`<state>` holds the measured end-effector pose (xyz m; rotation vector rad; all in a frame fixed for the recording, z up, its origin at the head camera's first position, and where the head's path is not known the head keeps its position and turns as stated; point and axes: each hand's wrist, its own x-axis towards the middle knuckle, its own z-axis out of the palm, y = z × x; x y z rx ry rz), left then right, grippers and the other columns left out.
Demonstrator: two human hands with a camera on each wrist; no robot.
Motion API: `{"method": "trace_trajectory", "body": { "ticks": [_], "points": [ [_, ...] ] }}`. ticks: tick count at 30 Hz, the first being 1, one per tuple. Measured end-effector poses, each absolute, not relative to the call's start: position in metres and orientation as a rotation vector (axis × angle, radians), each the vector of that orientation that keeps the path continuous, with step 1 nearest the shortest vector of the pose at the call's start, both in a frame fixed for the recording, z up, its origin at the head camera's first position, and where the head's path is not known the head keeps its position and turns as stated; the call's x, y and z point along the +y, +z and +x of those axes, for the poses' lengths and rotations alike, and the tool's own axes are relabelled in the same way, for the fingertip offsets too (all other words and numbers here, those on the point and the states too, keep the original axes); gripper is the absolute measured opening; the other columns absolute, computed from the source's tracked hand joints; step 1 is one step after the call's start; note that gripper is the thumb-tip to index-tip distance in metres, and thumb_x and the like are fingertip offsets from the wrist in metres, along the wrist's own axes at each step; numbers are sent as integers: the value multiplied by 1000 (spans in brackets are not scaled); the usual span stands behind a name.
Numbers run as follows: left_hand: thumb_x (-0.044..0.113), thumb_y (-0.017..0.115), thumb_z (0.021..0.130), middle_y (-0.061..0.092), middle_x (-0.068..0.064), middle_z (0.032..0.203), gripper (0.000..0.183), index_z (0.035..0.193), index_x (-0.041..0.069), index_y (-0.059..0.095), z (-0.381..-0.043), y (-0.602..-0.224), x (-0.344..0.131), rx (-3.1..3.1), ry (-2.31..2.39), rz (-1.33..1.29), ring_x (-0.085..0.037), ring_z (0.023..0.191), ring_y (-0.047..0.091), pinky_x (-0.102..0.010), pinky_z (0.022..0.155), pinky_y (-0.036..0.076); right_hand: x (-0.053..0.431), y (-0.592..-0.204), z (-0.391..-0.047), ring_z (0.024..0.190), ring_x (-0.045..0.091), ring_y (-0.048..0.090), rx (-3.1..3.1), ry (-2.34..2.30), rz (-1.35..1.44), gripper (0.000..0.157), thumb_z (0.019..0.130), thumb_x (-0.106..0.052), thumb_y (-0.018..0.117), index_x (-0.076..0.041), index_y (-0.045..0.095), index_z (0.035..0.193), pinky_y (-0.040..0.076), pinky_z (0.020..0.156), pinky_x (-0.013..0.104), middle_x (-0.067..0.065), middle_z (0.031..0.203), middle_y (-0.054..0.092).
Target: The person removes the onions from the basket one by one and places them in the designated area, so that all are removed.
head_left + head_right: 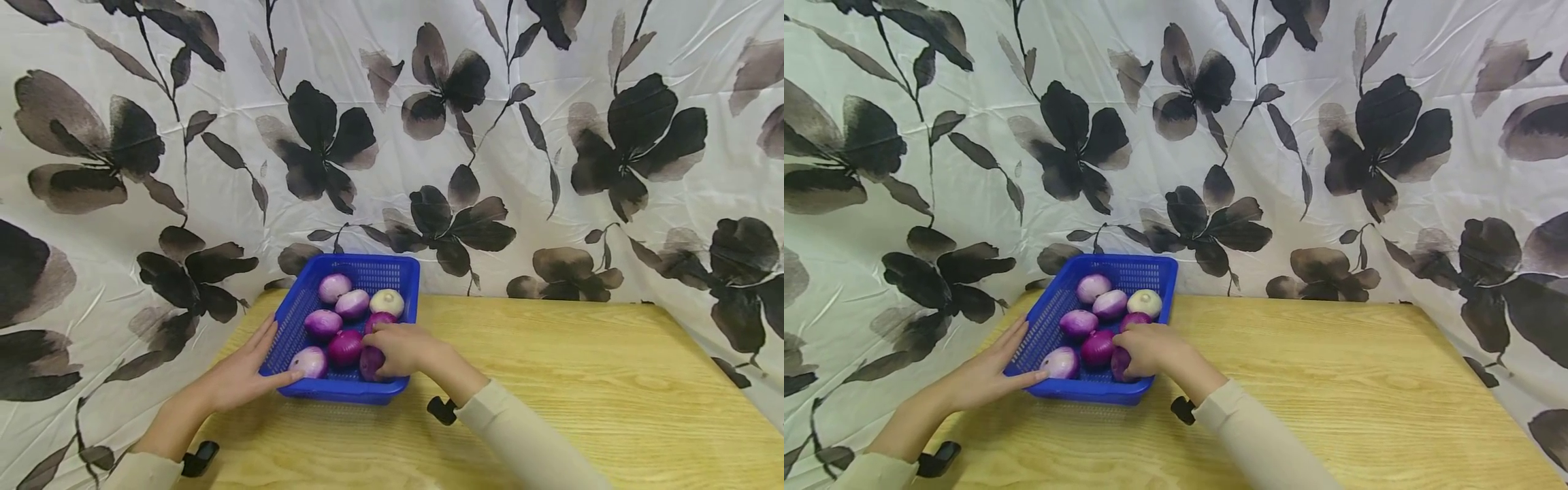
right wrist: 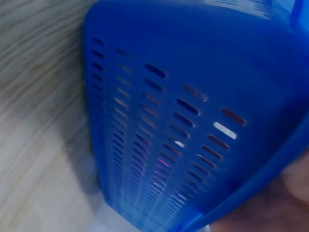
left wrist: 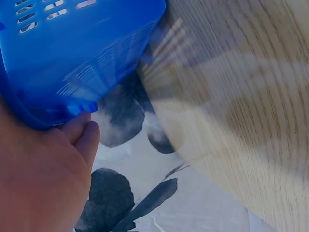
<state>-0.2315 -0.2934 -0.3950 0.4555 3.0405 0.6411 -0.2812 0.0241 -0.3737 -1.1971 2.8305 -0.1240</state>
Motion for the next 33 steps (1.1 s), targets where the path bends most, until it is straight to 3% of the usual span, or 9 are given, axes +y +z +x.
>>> {"method": "trace_trajectory", "body": {
  "ticks": [8,14,23,33],
  "points": [
    [69,64,89,1,-20,171,118,162,-5,7,-233,-391,-291,3039,642,469,-54,149,21,-70,112,30,17,-371,-283,104,17,65,2814,8,-1102,55,79,-32,87,-35,69,130,54,86,39,-6,119,69],
    [69,65,89,2,-21,171,119,161,-6,8,-232,-391,-291,3039,644,461,-54,149,20,-70,113,29,12,-369,-283,105,13,65,2782,58,-1106,50,78,-30,88,-34,70,124,55,87,38,-8,114,70],
    [68,66,88,0,-21,171,119,162,-5,6,-231,-389,-290,3025,689,437,-56,149,19,-71,113,27,17,-366,-288,100,14,62,2738,-118,-1328,52,76,-29,91,-21,70,123,51,92,27,-2,107,66],
    [67,67,88,1,-22,170,119,162,-5,6,-230,-390,-289,3012,694,443,-56,148,20,-71,112,28,39,-367,-290,112,18,60,2709,-498,-1442,63,77,-36,91,-11,67,130,48,101,28,4,121,66]
  ]
}}
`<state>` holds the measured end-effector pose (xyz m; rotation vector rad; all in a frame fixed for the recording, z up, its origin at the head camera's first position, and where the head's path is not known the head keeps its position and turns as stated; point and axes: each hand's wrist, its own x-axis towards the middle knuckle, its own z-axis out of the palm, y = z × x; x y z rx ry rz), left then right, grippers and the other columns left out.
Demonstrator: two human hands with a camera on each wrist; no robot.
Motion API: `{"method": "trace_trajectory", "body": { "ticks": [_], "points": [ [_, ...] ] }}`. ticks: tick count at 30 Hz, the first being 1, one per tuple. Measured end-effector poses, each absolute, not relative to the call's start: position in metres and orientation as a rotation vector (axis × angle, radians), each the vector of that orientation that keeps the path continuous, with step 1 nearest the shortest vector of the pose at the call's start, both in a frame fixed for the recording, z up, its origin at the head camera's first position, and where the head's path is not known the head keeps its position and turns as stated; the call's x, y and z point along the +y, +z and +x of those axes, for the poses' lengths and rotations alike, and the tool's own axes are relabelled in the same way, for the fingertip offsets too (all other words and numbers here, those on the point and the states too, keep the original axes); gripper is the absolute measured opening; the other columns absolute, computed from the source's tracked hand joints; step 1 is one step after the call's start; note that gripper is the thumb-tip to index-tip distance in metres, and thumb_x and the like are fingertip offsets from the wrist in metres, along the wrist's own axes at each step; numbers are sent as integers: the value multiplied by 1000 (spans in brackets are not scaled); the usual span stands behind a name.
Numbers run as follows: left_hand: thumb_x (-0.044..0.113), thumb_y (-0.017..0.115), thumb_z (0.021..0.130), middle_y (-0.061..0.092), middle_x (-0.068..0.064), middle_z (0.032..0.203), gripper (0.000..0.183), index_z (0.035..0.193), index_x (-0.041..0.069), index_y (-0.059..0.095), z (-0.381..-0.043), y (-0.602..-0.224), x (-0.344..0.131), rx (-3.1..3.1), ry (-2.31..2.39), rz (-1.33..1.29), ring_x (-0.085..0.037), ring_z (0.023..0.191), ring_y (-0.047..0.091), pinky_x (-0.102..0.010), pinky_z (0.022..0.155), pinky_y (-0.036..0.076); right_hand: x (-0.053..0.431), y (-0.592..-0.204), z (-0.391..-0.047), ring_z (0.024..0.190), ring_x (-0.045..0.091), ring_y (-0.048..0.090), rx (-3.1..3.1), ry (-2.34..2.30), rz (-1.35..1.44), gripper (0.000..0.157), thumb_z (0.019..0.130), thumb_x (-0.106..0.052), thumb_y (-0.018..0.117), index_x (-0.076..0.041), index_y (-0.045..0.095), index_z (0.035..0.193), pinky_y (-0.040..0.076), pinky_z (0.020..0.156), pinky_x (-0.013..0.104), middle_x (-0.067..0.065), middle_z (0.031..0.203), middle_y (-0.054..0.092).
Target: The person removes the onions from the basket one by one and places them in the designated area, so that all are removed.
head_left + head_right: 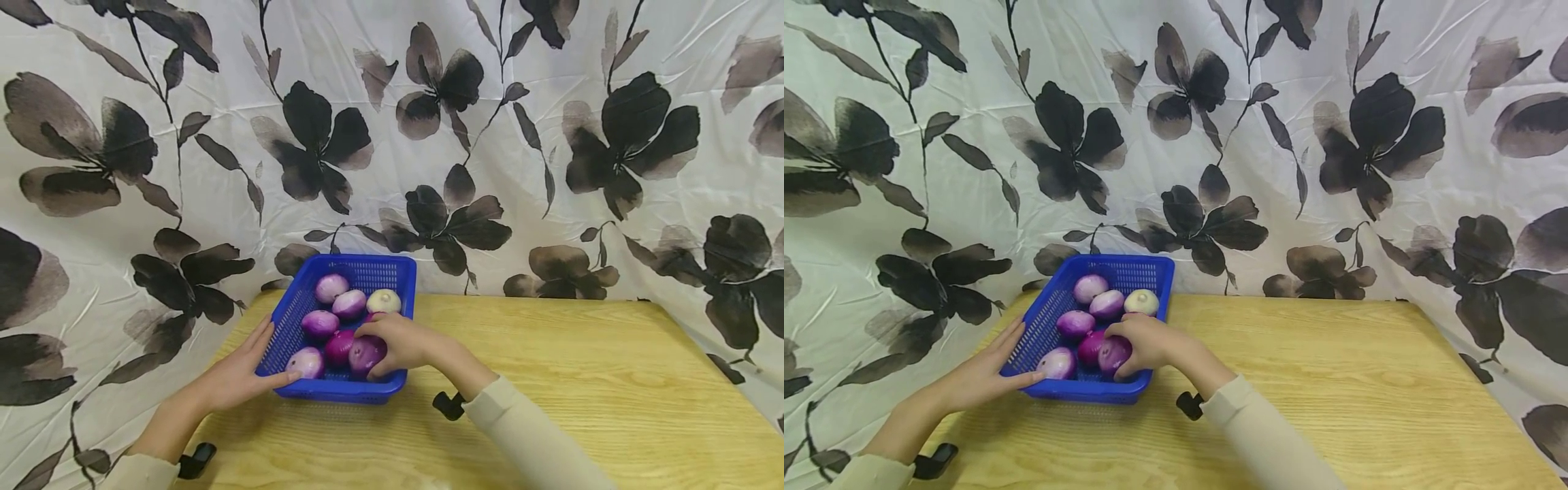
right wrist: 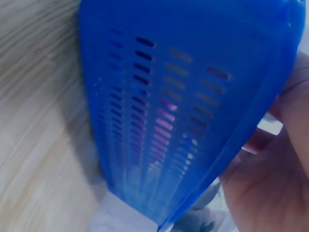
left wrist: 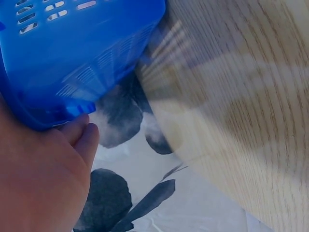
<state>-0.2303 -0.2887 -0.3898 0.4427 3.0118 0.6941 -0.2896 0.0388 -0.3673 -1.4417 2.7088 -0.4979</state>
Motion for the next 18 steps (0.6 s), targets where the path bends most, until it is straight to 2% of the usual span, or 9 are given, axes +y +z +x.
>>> {"method": "trace_trajectory", "body": {
  "ticks": [12,18],
  "points": [
    [66,67,88,2,-22,170,119,161,-7,8,-231,-392,-289,3022,696,455,-56,148,20,-71,112,28,64,-361,-287,122,20,58,2713,-748,-1423,70,79,-41,88,-14,63,138,47,105,37,6,134,63],
    [65,68,88,3,-22,170,119,161,-6,8,-232,-394,-290,3031,706,469,-55,149,20,-71,113,27,75,-357,-286,126,22,57,2690,-905,-1444,72,79,-37,89,-10,62,140,48,105,37,8,139,60]
  ]
}}
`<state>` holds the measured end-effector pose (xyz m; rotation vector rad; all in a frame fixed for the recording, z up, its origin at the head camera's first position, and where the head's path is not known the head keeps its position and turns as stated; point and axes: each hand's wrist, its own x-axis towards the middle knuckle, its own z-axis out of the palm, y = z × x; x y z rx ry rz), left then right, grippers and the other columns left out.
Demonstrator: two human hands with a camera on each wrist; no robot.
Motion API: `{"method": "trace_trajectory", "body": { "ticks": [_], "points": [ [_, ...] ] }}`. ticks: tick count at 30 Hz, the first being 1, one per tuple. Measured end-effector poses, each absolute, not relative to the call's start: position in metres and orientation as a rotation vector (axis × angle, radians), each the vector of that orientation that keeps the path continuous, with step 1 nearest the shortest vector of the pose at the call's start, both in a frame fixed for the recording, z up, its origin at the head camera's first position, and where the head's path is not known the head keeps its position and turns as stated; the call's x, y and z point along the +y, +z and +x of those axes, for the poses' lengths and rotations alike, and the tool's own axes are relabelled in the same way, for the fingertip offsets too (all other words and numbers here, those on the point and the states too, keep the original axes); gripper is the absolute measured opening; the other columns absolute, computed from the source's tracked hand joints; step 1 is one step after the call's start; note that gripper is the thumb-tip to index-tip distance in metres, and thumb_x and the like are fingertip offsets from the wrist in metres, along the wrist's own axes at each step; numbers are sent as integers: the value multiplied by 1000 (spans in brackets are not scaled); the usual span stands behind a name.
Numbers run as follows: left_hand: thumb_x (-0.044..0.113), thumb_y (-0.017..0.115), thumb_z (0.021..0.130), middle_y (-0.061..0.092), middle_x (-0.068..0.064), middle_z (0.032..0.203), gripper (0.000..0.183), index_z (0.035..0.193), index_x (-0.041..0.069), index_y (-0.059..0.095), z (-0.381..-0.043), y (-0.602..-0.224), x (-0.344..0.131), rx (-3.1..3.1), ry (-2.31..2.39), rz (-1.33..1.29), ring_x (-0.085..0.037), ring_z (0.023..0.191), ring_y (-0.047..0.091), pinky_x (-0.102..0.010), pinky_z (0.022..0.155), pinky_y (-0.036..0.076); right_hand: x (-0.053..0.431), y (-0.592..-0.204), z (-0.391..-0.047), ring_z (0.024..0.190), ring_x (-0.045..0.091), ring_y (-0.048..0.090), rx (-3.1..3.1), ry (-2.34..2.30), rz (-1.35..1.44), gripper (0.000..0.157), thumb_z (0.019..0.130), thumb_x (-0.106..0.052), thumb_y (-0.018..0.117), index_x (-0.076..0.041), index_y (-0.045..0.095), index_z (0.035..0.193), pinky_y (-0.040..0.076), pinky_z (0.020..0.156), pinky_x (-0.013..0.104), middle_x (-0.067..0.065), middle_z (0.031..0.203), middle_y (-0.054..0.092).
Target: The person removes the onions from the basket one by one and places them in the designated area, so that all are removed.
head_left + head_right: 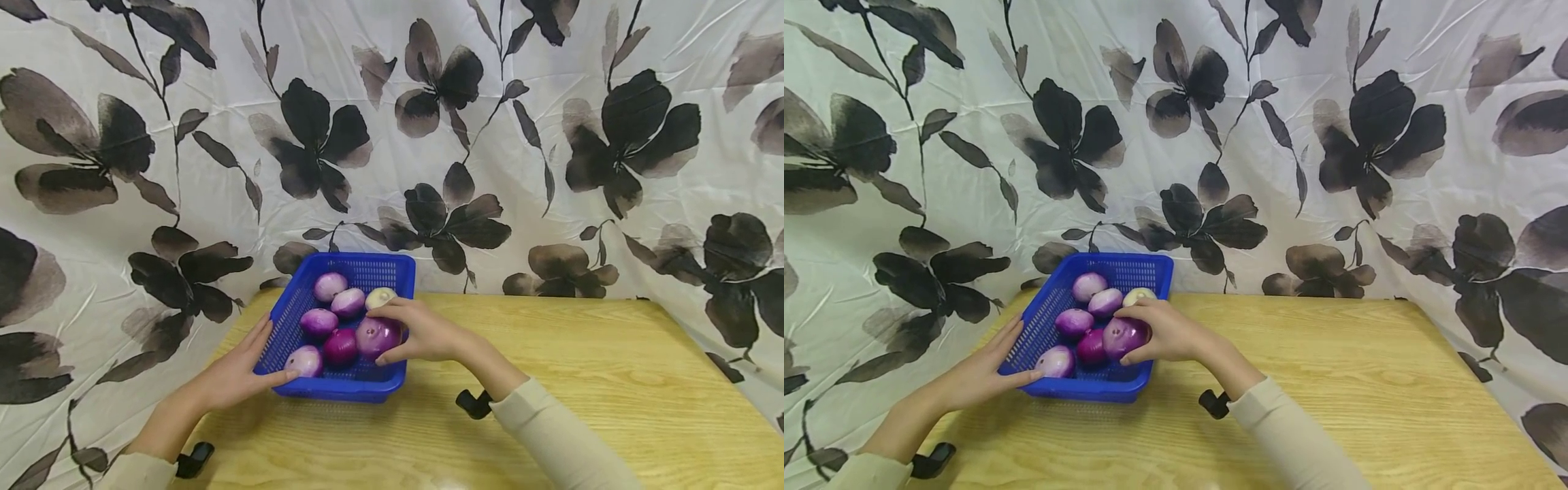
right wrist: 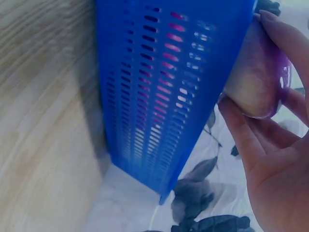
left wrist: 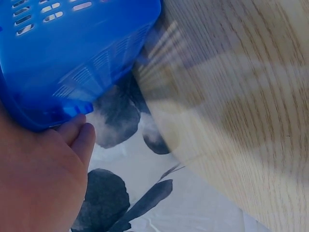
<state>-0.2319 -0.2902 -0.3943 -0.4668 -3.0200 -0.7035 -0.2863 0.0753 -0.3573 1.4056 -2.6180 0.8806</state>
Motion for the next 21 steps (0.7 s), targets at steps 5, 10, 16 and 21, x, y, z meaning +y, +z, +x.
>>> {"method": "trace_trajectory", "body": {
  "ticks": [5,10,16,21],
  "points": [
    [66,68,88,3,-22,170,119,161,-6,8,-233,-393,-291,-3035,-696,-455,-55,150,18,-71,113,25,85,-354,-287,118,20,60,-2605,963,1377,72,79,-32,90,-10,61,141,52,98,34,7,136,61],
    [66,68,87,4,-22,170,119,161,-7,9,-232,-394,-290,-3027,-698,-454,-55,149,19,-71,113,26,96,-352,-287,103,17,62,-2609,978,1319,71,80,-30,90,-10,61,142,56,90,34,6,126,63],
    [67,68,88,3,-21,171,119,161,-5,9,-232,-394,-290,-3027,-705,-450,-54,149,19,-71,112,28,108,-353,-291,111,16,60,-2616,950,1258,69,80,-31,89,-12,62,141,54,93,32,2,129,62],
    [68,67,87,3,-21,171,119,162,-4,7,-234,-394,-291,-3036,-693,-440,-55,149,20,-72,112,28,115,-353,-294,114,16,59,-2632,953,1227,71,80,-31,89,-13,61,142,54,96,36,2,131,61]
  ]
}}
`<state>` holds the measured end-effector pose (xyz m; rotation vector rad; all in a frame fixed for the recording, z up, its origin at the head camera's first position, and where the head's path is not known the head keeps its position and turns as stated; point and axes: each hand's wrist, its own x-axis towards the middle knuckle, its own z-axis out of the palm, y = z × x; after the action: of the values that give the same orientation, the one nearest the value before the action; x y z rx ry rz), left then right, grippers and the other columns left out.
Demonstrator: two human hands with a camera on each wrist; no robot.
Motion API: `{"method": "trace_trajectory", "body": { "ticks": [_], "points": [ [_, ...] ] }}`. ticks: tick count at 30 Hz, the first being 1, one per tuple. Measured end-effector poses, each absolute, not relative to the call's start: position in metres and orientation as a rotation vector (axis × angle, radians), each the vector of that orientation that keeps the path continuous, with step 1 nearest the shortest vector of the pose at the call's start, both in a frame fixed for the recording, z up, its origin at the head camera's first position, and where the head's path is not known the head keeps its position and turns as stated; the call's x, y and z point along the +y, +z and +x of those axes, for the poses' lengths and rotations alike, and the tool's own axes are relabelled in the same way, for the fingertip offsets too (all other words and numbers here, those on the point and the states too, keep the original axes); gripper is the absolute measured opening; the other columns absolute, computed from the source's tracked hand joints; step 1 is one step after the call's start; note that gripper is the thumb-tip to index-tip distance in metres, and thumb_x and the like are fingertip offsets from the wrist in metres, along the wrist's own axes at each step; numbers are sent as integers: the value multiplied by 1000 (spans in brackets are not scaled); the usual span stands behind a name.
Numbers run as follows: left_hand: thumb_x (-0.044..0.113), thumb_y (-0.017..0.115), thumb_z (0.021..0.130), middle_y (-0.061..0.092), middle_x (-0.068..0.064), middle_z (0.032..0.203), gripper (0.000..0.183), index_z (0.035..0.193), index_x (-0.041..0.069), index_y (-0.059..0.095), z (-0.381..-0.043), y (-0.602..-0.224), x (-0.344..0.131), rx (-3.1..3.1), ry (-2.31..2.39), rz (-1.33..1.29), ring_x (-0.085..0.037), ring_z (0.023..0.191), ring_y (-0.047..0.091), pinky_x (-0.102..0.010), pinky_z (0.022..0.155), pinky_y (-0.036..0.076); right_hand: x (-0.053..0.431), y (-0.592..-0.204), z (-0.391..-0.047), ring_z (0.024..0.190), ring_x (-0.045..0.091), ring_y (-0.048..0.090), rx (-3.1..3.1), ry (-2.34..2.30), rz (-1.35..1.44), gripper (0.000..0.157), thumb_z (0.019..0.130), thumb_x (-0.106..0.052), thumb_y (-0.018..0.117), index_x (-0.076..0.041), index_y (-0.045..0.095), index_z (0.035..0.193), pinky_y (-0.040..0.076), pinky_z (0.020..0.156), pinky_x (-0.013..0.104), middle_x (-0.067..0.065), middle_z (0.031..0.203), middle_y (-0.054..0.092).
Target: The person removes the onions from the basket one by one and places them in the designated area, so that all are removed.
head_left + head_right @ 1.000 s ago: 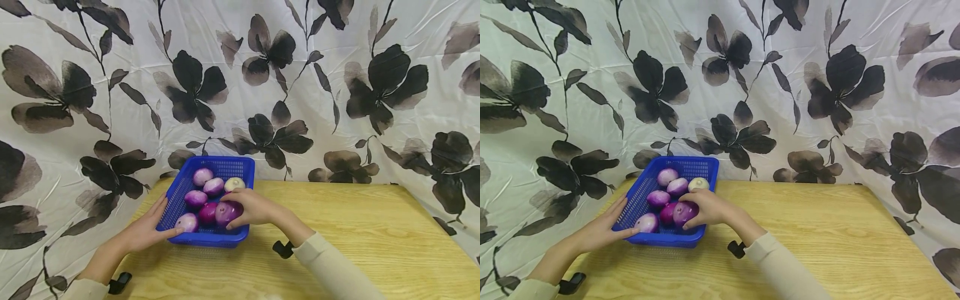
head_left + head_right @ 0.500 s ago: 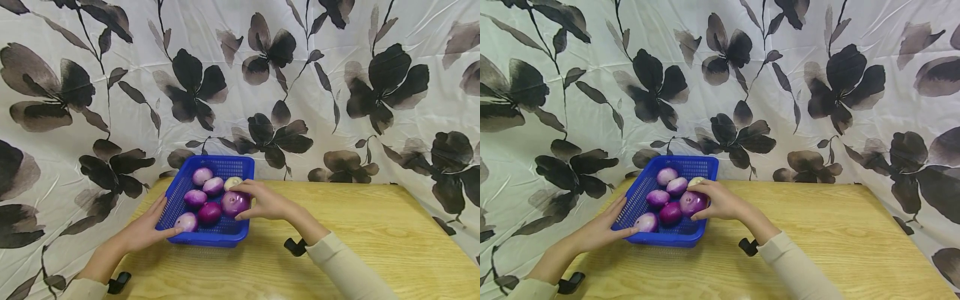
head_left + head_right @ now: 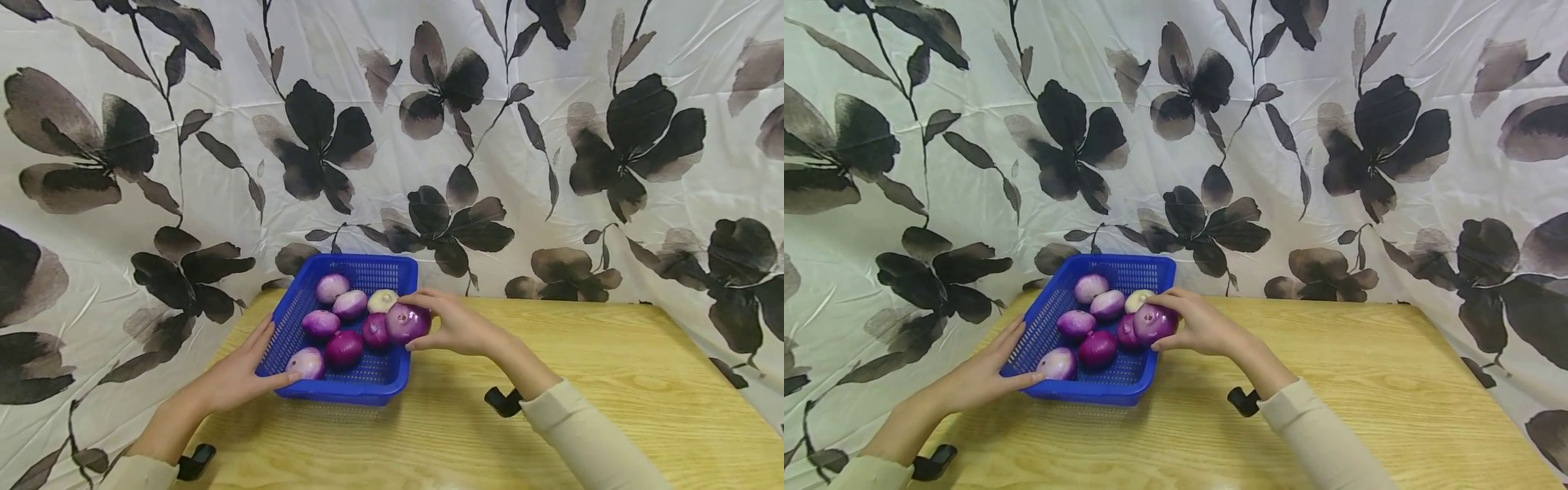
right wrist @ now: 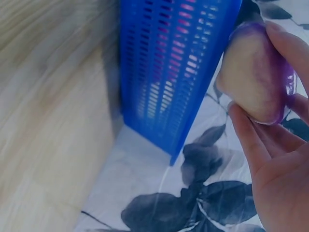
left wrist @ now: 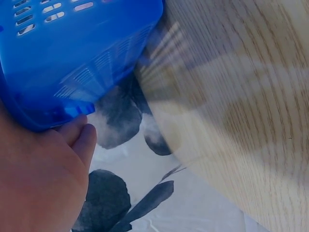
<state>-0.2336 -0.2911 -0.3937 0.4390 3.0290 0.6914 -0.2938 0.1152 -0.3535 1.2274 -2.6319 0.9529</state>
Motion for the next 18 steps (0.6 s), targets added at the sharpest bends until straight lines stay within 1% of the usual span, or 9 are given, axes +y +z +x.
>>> {"method": "trace_trajectory", "body": {
  "ticks": [5,11,14,18],
  "points": [
    [67,68,88,3,-22,170,119,161,-5,9,-233,-395,-292,3035,701,459,-55,149,21,-71,112,28,124,-354,-295,110,18,59,-2625,931,1200,71,79,-28,90,-11,61,141,55,94,43,3,127,61],
    [65,69,87,6,-23,170,118,160,-8,12,-231,-395,-291,3037,720,482,-56,148,22,-71,111,30,135,-355,-301,118,20,59,-2606,832,1208,68,79,-29,90,-10,63,138,53,97,39,4,131,63],
    [66,68,87,5,-22,170,119,160,-8,12,-231,-395,-292,3043,718,473,-55,148,22,-71,112,29,139,-356,-305,122,22,58,-2610,819,1200,69,79,-30,91,-10,63,139,51,100,42,5,133,62],
    [67,68,87,4,-21,170,119,161,-7,10,-233,-396,-292,3047,714,474,-54,149,22,-70,112,29,144,-359,-309,123,24,57,-2614,827,1179,71,78,-29,91,-10,63,140,51,101,45,5,133,61]
  ]
}}
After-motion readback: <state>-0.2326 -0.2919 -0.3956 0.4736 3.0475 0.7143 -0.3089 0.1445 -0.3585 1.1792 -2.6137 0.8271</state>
